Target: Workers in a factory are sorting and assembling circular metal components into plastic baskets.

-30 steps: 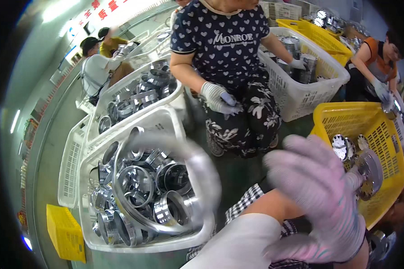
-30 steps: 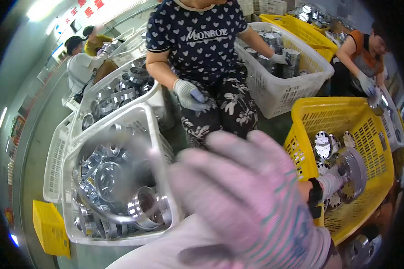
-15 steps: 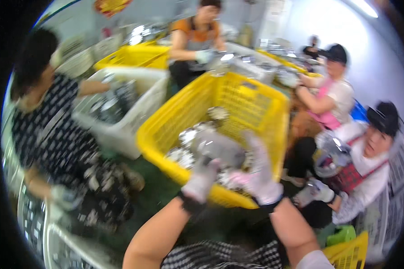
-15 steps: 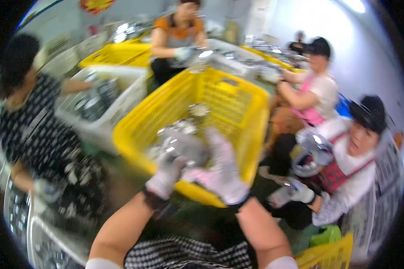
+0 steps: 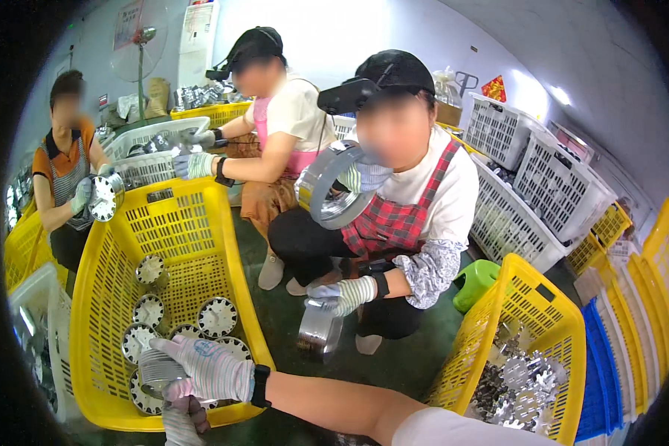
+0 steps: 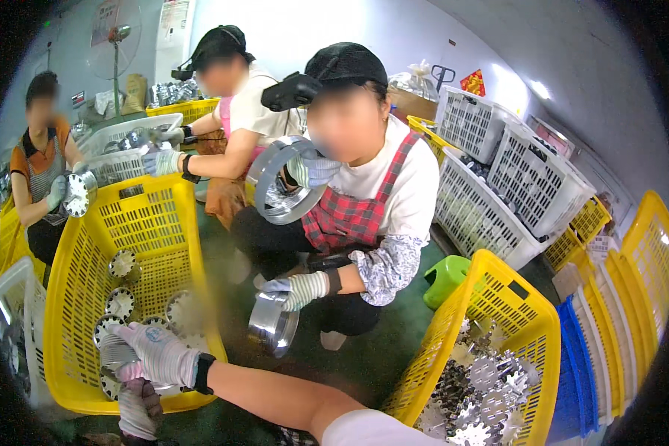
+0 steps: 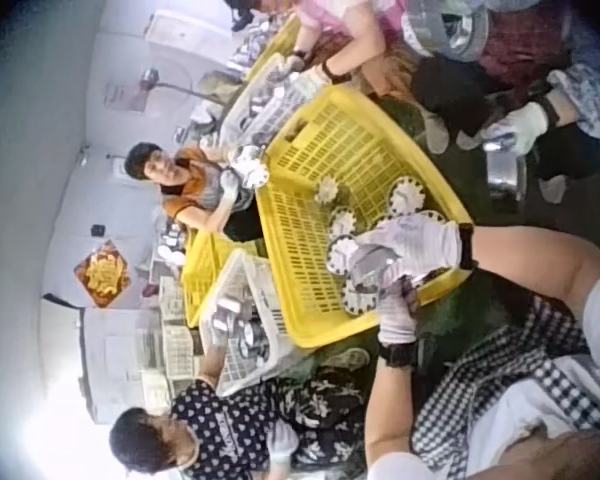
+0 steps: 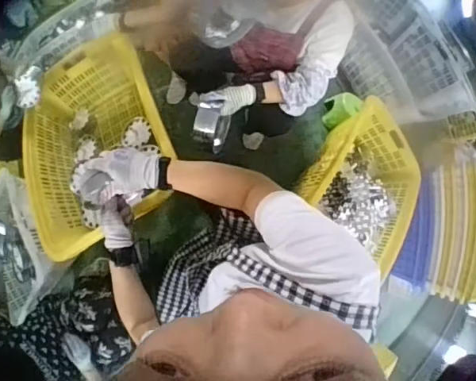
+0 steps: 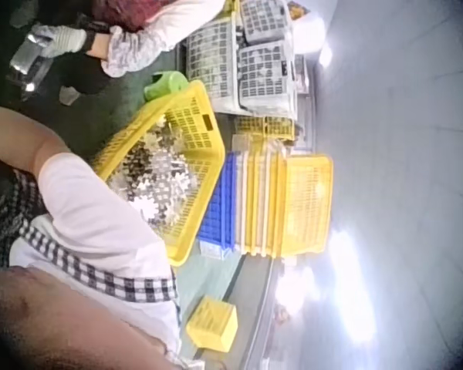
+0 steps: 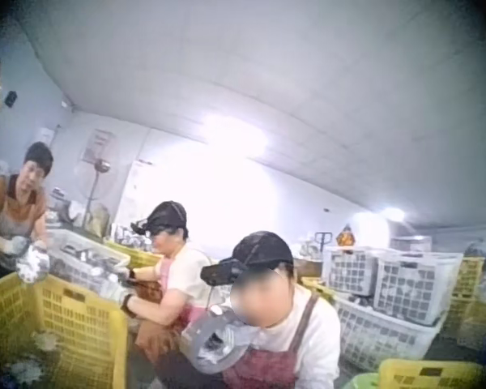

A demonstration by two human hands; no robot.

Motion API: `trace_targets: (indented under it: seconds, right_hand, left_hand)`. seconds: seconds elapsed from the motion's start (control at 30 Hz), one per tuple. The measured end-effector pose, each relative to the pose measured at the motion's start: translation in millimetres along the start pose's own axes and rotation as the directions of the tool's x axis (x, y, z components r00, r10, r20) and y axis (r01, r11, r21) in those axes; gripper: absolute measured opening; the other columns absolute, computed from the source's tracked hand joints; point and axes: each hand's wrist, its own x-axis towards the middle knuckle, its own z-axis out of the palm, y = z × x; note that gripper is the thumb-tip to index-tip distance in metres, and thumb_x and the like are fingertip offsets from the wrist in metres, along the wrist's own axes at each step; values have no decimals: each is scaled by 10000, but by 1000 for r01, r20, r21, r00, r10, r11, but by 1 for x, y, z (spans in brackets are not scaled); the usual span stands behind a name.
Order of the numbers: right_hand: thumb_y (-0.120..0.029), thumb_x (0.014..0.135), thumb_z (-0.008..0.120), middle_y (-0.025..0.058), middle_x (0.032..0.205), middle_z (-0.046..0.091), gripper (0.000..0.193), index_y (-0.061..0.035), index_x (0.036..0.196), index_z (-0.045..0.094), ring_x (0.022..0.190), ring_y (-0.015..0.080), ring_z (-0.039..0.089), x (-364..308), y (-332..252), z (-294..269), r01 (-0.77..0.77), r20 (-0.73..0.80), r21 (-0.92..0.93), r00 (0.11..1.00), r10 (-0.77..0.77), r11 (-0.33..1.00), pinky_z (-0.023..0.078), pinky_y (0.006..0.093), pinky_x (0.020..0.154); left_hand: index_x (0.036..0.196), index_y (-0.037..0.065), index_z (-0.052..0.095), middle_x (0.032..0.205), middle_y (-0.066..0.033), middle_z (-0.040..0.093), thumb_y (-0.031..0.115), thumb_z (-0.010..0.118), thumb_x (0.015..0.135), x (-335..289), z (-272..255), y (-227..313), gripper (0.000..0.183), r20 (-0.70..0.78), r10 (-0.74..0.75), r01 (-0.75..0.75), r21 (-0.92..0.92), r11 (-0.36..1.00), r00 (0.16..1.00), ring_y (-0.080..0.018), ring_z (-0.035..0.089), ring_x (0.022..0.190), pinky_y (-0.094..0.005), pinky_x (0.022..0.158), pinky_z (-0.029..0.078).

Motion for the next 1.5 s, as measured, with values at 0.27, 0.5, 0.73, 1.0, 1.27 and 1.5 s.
trace_targets:
  seconds: [0.27, 0.5, 0.73, 1.0, 1.27, 1.5]
  right_hand:
    - [-362, 797, 743, 205, 1145, 581, 729, -9, 1354, 432, 1007, 355, 577, 19, 18, 25, -50, 107, 613, 994, -21, 789, 457, 373, 895]
    - [-387, 904, 581, 117, 973, 611, 514, -15, 1239, 466, 741, 205, 592, 12, 6, 12, 503, -443, 440, 842, -308, 744, 488, 326, 572]
    - [-597, 762, 706, 183, 1114, 521, 914, 44, 1327, 380, 1078, 318, 520, 4, 1, 17, 213, -136, 509, 977, -167, 834, 417, 412, 929]
    - [-555, 755, 694, 180, 1043, 495, 896, 43, 1347, 384, 991, 340, 492, -1, -2, 57, 242, -283, -149, 919, -276, 959, 415, 417, 893]
    - [-535, 748, 711, 183, 972, 552, 800, -13, 1302, 462, 905, 361, 573, 14, 3, 25, 193, -98, -92, 975, -201, 977, 480, 421, 795]
    - [-461, 641, 815, 186, 968, 641, 630, -16, 1042, 621, 925, 341, 631, 11, 42, 7, 248, -171, 47, 956, -237, 968, 486, 404, 819]
  left_hand:
    - [825, 146, 529, 580, 55, 374, 257, 525, 980, -92, 69, 50, 191, -178, 131, -92, 210, 973, 975, -76, 283, 397, -242, 359, 211]
    - [877, 104, 513, 650, 54, 327, 291, 524, 991, -129, 74, 96, 220, -3, 18, -18, -389, 921, 1000, -64, 273, 451, -214, 382, 212]
    - [862, 105, 495, 646, 32, 376, 264, 535, 983, -132, 54, 93, 204, 78, 47, -21, -310, 951, 996, -65, 324, 477, -217, 398, 247]
    - [1040, 112, 568, 790, -21, 559, 221, 529, 968, -41, -12, 20, 136, -13, 420, -354, 515, 780, 907, -126, 498, 603, -260, 523, 398]
    - [918, 177, 529, 644, 31, 435, 287, 545, 939, -17, 4, 1, 113, -71, 95, -80, 189, 979, 993, -106, 357, 449, -264, 396, 284]
    - [961, 158, 498, 680, 47, 436, 411, 595, 929, -67, 95, 11, 273, 76, 220, -232, 239, 943, 972, -83, 417, 511, -259, 443, 344]
